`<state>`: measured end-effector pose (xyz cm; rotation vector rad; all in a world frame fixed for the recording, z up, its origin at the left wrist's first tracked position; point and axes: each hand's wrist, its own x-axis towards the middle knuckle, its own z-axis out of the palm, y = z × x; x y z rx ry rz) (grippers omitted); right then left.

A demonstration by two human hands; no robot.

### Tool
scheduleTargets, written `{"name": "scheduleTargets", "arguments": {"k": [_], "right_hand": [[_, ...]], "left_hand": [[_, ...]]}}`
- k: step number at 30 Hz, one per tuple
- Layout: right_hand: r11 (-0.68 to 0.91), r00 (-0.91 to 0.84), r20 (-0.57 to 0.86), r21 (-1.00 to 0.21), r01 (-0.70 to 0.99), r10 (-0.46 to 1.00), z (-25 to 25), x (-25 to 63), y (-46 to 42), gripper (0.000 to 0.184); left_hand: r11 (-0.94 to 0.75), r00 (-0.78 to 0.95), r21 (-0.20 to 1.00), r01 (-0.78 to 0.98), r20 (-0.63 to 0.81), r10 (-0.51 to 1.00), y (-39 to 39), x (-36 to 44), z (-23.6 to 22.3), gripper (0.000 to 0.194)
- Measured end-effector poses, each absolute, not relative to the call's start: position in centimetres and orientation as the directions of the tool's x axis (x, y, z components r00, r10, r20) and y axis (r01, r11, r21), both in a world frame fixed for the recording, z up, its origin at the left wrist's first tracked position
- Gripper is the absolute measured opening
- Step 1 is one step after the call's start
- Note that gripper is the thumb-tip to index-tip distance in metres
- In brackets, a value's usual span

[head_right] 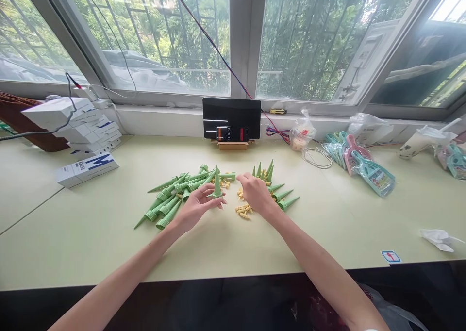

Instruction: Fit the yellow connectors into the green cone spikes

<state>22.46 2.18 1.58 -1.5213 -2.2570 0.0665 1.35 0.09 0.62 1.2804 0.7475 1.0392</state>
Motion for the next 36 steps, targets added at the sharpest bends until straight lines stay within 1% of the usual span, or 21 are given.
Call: {"name": "scheduleTargets", "arguments": {"k": [4, 7, 12, 19, 27, 36], "right_hand": [[0.374, -0.358, 0.146, -0.104, 0.922, 0.922, 2.2, 21.9, 3.4, 0.028], [0.385, -0.378, 0.108, -0.055, 0.921, 0.919, 1.9, 21.6, 3.7, 0.026], [0.395, -0.387, 0.103, -0.062, 0.917, 0.916, 1.2, 21.6, 3.0, 0.027], [0.336, -0.332, 0.064, -0.094, 0.937, 0.941, 1.1, 21.7, 2.9, 0.022], [0.345, -0.339, 0.074, -0.096, 0.934, 0.938, 0.3, 22.0, 3.3, 0.022], [0.327, -0.321, 0.061, -0.152, 0.933, 0.945, 0.4, 21.9, 3.1, 0.018]], "left_hand": [[-0.007, 0.392, 0.979, -0.202, 0.088, 0.916, -0.3, 1.5, 1.2, 0.033], [0.009, 0.394, 0.983, -0.184, 0.066, 0.917, -0.5, 1.5, 1.4, 0.033], [-0.012, 0.398, 0.987, -0.159, 0.075, 0.914, -0.5, 1.5, 1.4, 0.031], [-0.025, 0.412, 0.988, -0.150, 0.086, 0.907, -0.4, 1.5, 1.2, 0.030], [0.002, 0.408, 0.987, -0.163, 0.065, 0.911, -0.2, 1.4, 0.9, 0.030], [0.009, 0.409, 0.984, -0.177, 0.065, 0.910, -0.2, 1.3, 0.7, 0.029]]}}
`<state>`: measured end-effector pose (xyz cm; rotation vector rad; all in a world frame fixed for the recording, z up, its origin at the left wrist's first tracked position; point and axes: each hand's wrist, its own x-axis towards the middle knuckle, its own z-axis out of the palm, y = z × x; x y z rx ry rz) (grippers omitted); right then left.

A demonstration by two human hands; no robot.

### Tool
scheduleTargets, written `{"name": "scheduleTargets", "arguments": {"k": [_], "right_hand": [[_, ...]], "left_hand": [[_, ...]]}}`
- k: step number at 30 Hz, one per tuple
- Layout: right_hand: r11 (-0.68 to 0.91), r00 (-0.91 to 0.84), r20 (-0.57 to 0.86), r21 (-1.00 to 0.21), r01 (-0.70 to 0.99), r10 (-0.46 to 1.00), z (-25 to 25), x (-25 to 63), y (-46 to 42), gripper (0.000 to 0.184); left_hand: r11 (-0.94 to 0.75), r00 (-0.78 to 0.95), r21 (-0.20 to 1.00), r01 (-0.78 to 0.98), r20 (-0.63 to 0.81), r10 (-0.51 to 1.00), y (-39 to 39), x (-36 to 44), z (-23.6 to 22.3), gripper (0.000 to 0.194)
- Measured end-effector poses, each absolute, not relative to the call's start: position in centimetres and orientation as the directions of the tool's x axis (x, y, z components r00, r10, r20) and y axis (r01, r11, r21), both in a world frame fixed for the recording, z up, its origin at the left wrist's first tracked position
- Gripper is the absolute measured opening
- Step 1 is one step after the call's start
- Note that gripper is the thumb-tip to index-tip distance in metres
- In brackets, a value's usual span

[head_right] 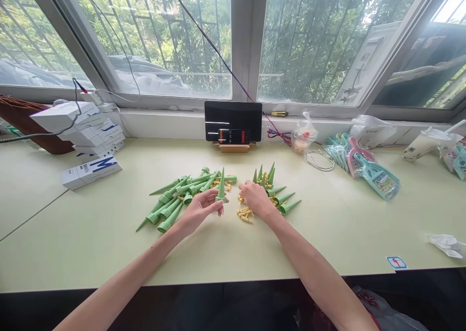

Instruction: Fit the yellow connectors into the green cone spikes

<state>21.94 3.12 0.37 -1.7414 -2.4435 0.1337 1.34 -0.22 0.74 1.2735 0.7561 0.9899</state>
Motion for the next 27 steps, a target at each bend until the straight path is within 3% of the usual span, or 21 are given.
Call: {"name": "scheduleTargets", "arguments": {"k": [27], "right_hand": [[0.369, -0.354, 0.106, -0.270, 0.889, 0.929, 0.1, 21.6, 2.0, 0.016]], "left_hand": [[0.003, 0.412, 0.990, -0.138, 0.055, 0.910, -0.4, 1.5, 1.1, 0.031]]}}
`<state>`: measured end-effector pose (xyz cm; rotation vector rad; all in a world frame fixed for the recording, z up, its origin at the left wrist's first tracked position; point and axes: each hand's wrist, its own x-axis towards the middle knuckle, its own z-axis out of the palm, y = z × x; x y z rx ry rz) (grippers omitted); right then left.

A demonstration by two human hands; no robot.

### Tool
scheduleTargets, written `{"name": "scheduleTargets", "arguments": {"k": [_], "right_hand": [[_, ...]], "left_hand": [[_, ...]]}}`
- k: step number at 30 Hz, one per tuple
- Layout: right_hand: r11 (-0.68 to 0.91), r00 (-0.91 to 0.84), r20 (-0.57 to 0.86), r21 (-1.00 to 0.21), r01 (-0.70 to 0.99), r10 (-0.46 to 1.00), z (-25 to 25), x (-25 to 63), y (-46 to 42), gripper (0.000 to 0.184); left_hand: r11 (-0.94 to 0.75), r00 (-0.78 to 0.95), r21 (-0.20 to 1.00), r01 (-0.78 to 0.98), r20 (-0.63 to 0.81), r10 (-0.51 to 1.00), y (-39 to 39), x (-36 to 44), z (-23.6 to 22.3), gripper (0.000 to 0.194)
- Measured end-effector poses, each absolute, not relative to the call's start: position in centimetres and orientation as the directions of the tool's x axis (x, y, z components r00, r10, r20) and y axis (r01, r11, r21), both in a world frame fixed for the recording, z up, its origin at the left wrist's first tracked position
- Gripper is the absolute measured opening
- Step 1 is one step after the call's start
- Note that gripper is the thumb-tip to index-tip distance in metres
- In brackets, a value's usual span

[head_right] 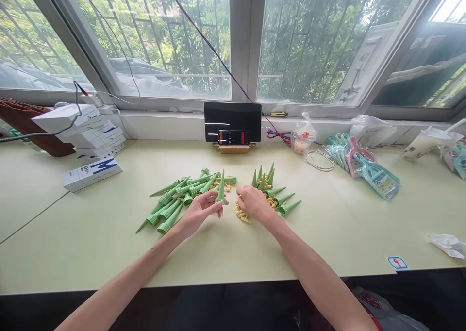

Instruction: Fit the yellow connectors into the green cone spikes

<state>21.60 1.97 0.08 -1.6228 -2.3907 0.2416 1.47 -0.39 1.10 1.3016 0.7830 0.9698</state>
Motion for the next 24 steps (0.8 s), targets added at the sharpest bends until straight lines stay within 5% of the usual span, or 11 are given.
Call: {"name": "scheduleTargets", "arguments": {"k": [12, 18, 24], "right_hand": [[0.473, -0.374, 0.296, -0.444, 0.761, 0.879, -0.5, 21.6, 1.9, 0.023], [0.574, -0.309, 0.491, -0.603, 0.553, 0.814, 0.3, 21.7, 1.8, 0.020], [0.525, -0.171, 0.496, -0.805, 0.276, 0.851, 0.5, 21.5, 1.5, 0.015]], "left_hand": [[-0.001, 0.395, 0.990, -0.138, 0.056, 0.917, -0.4, 1.4, 1.1, 0.032], [0.007, 0.380, 0.986, -0.167, 0.058, 0.923, -0.5, 1.3, 1.2, 0.031], [0.004, 0.370, 0.984, -0.180, 0.064, 0.927, -0.5, 1.3, 1.3, 0.031]]}}
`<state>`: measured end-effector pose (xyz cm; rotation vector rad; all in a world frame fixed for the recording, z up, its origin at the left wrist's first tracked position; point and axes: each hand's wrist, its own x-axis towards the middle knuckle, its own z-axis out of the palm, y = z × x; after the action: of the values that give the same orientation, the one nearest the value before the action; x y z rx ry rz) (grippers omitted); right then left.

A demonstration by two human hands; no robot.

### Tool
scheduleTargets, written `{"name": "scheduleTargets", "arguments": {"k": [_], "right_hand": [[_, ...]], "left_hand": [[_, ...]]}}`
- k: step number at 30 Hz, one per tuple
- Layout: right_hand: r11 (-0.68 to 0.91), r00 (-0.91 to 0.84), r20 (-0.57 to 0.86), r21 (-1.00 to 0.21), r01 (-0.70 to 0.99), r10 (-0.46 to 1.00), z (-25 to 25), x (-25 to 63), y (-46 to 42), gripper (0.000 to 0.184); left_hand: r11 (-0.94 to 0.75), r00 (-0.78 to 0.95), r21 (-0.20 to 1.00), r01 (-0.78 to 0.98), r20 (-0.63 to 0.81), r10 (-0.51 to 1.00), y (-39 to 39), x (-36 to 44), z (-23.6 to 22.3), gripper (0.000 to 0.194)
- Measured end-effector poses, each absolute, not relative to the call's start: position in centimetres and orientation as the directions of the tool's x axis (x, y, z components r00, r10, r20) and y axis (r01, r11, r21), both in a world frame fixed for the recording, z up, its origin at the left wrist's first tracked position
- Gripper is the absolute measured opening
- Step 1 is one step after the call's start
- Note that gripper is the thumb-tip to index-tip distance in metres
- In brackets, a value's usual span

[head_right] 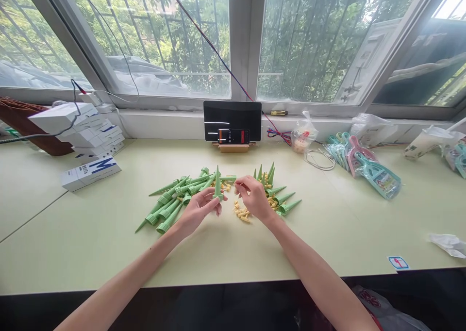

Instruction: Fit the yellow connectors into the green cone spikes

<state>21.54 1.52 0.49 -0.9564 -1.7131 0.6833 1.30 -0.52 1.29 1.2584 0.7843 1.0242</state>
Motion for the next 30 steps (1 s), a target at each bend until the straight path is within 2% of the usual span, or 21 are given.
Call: {"name": "scheduleTargets", "arguments": {"k": [4, 9, 30], "right_hand": [[0.439, -0.116, 0.430, -0.895, 0.076, 0.896, 0.2, 20.7, 1.1, 0.015], [0.403, -0.099, 0.411, -0.911, -0.089, 0.906, 0.1, 19.6, 0.7, 0.022], [0.555, -0.081, 0.550, -0.830, 0.052, 0.831, 0.1, 19.5, 0.3, 0.011]], "left_hand": [[-0.006, 0.374, 0.983, -0.186, 0.077, 0.924, -0.6, 1.4, 1.5, 0.032], [-0.017, 0.378, 0.981, -0.191, 0.090, 0.921, -0.6, 1.4, 1.6, 0.033], [0.000, 0.404, 0.985, -0.170, 0.070, 0.912, -0.5, 1.3, 1.4, 0.035]]}}
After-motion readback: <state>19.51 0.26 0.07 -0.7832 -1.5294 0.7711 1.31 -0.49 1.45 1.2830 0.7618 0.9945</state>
